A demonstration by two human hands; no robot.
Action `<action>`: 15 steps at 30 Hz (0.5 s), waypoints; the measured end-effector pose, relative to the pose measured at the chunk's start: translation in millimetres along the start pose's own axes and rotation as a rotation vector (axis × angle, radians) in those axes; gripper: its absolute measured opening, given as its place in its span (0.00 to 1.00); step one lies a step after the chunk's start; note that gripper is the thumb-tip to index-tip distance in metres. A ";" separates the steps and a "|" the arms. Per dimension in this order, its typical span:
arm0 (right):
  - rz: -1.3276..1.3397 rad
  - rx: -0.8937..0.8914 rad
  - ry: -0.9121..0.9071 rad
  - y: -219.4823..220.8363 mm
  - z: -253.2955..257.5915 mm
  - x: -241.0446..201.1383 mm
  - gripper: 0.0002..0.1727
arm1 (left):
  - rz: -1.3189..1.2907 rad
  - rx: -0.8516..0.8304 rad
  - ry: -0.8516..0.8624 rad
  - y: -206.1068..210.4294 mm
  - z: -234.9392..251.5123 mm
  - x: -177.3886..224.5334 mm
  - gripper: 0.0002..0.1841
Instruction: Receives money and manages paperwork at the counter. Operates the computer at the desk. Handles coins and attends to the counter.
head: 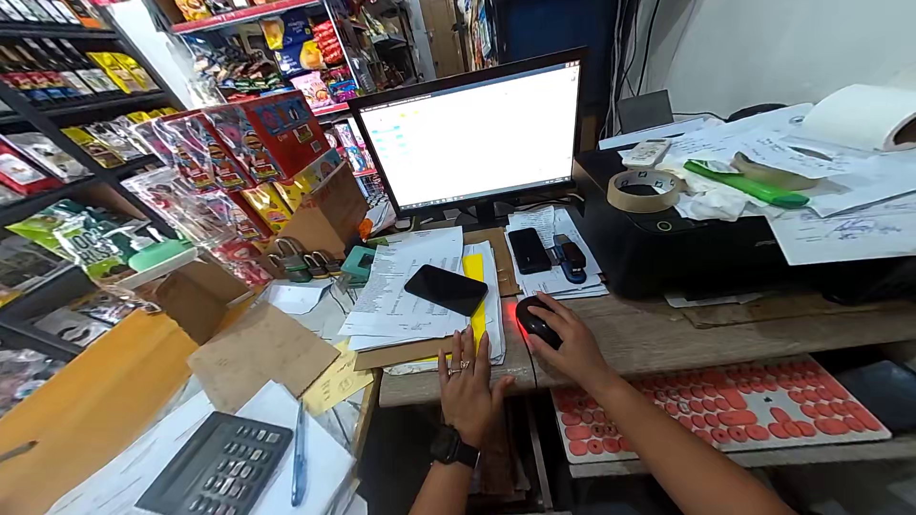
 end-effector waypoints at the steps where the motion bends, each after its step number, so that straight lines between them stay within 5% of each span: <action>1: 0.002 0.027 -0.012 -1.6 -2.4 -0.3 0.27 | 0.001 0.005 0.000 -0.2 0.0 0.2 0.47; 7: -0.051 -0.165 0.123 -0.3 0.6 -2.7 0.25 | 0.002 0.023 -0.009 -1.5 0.4 1.3 0.48; 15: -0.057 -0.195 0.128 0.6 0.8 -1.9 0.25 | -0.016 -0.003 -0.021 -1.1 -0.5 1.8 0.48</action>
Point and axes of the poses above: each hand's wrist, its own z-axis towards the middle knuckle, its own y-axis out of the palm, x = y × z, the point moved 5 cm from there along z, towards the middle knuckle, and after that the axes turned 3 degrees about z, right-handed, at the moved point
